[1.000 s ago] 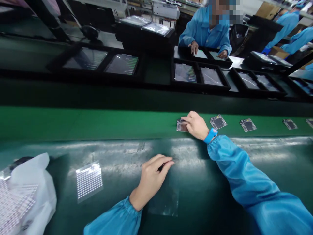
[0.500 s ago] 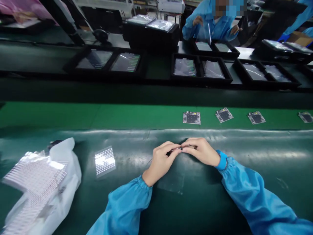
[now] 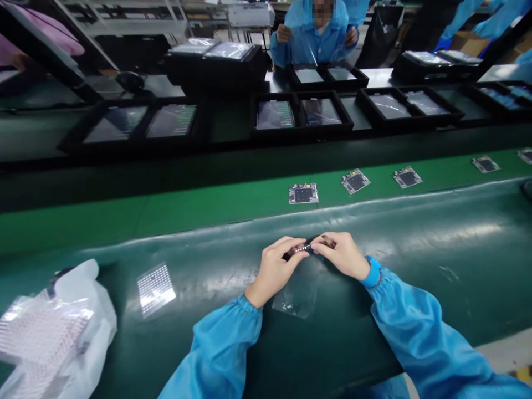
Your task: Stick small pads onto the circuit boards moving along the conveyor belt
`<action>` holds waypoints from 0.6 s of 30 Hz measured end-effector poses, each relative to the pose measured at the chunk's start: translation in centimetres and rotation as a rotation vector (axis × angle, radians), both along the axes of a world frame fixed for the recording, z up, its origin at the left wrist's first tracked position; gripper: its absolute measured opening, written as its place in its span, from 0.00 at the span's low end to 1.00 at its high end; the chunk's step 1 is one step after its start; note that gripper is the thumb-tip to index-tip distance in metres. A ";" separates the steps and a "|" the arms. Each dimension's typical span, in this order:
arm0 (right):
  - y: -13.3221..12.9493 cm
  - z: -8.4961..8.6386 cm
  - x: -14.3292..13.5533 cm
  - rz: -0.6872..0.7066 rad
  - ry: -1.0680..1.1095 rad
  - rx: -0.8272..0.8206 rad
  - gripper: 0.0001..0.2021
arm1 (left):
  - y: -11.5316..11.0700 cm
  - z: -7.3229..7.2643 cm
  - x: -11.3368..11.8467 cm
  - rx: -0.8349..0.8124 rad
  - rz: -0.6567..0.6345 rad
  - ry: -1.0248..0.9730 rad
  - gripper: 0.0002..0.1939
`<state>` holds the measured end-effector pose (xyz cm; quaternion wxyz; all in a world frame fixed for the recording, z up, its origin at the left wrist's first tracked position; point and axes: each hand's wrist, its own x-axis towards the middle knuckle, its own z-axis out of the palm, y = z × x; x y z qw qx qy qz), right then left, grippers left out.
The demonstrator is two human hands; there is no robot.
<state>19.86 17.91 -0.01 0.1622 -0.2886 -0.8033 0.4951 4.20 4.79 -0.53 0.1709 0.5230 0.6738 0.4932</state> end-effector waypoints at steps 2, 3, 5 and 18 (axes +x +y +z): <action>0.2 0.1 0.4 -0.013 -0.008 0.059 0.10 | 0.2 0.0 0.2 -0.006 0.006 -0.022 0.07; 0.3 0.2 0.6 -0.012 -0.010 0.089 0.11 | 0.3 -0.1 0.3 -0.007 0.009 -0.036 0.06; 0.5 0.2 1.0 0.002 -0.003 0.143 0.11 | 0.6 -0.2 0.7 -0.006 0.018 -0.056 0.05; 2.6 -1.0 1.7 0.163 0.112 0.175 0.11 | 1.6 -0.8 2.0 -0.063 0.077 -0.075 0.10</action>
